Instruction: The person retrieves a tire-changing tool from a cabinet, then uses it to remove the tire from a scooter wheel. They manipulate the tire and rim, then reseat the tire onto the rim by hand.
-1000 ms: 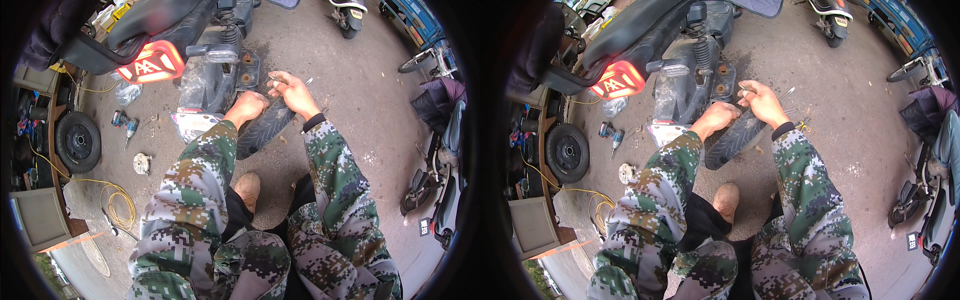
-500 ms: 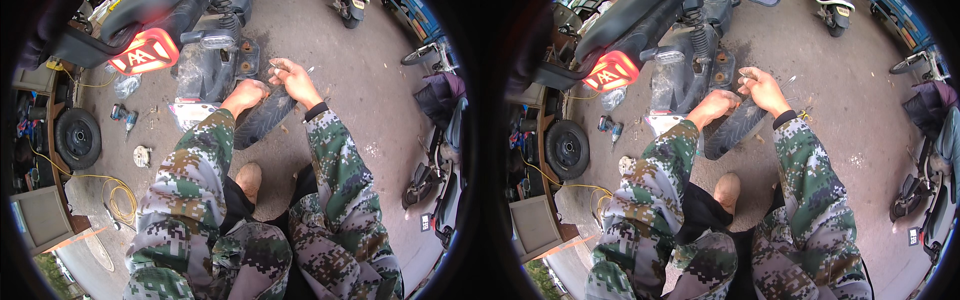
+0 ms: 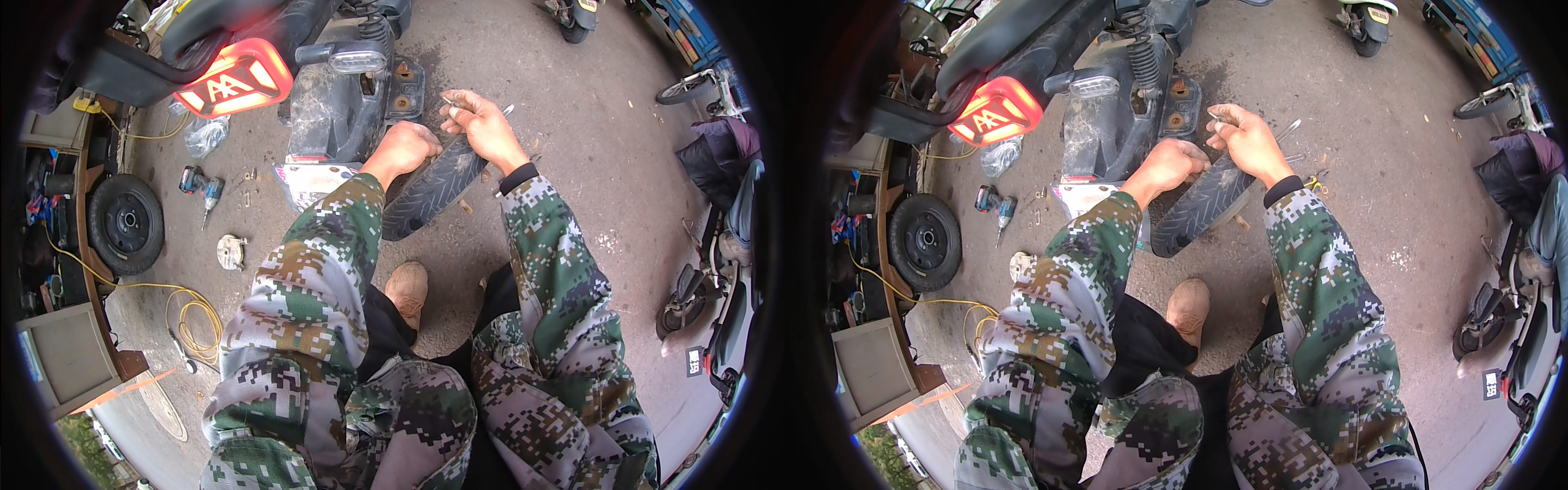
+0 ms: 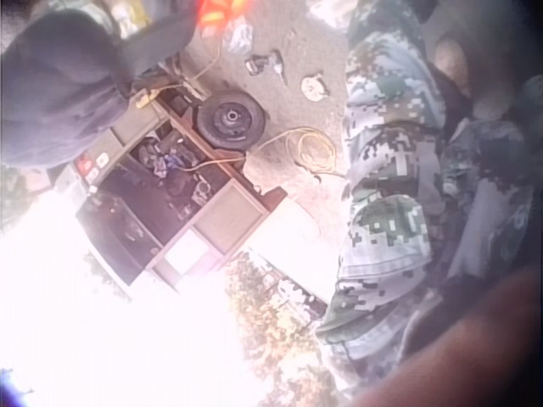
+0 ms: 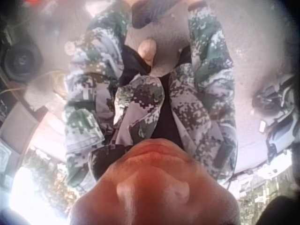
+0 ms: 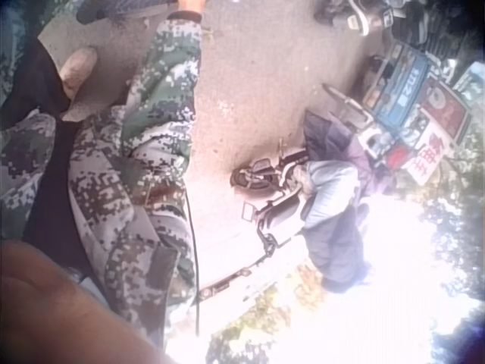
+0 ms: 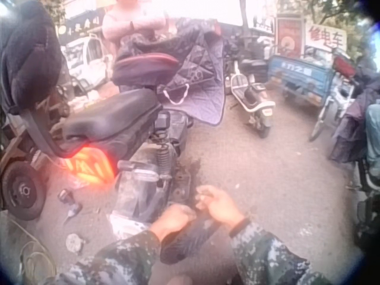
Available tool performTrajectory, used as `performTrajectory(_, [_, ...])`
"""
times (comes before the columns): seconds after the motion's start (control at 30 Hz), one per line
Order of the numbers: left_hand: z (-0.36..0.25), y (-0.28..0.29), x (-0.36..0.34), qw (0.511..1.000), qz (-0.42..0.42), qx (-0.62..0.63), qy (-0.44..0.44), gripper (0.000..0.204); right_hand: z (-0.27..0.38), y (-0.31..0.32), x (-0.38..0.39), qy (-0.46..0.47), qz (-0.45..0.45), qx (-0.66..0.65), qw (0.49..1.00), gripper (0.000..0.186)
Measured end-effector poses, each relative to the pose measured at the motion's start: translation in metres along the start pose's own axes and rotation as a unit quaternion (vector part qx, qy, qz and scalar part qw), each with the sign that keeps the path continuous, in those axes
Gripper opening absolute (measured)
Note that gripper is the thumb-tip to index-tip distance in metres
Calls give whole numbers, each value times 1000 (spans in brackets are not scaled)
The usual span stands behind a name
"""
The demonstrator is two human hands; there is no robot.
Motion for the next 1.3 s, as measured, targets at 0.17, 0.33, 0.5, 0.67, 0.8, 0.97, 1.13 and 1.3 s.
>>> performTrajectory(0.17, [-8, 0, 6, 1000, 3, -16, 15, 19, 2, -1, 0, 2, 2, -6, 1000, 40])
performTrajectory(0.33, [-13, -1, 9, 999, -4, -50, -10, 22, 1, -1, 1, 1, 3, 3, 1000, 41])
performTrajectory(0.5, [-5, -1, 4, 992, 10, 102, 71, 24, -1, -1, 1, 6, 0, 11, 1000, 42])
performTrajectory(0.67, [-1, -4, -1, 997, 7, 54, 50, 20, -4, 1, 3, 9, 1, 6, 1000, 41])
performTrajectory(0.8, [-7, -9, -4, 998, 6, 22, 50, 20, -8, 5, 6, 17, -3, 0, 1000, 41])
performTrajectory(0.97, [-29, 5, 2, 983, -137, 120, -5, 21, -8, 8, 5, 14, -25, -63, 998, 39])
performTrajectory(1.13, [-54, 4, 10, 952, -34, 303, -10, 23, 10, 13, 14, -1, 1, -122, 992, 33])
performTrajectory(1.3, [-72, -11, 8, 945, -1, 327, -19, 31, 12, 29, 31, 24, 28, -114, 993, 22])
Point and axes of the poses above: each hand's wrist, its own x-axis away from the middle knuckle, its own y-axis out of the back of the hand, z = x × y, the point moved 2 cm from there along -x, towards the middle knuckle, and after that the axes turned 3 degrees about z, right-handed, at the moved point
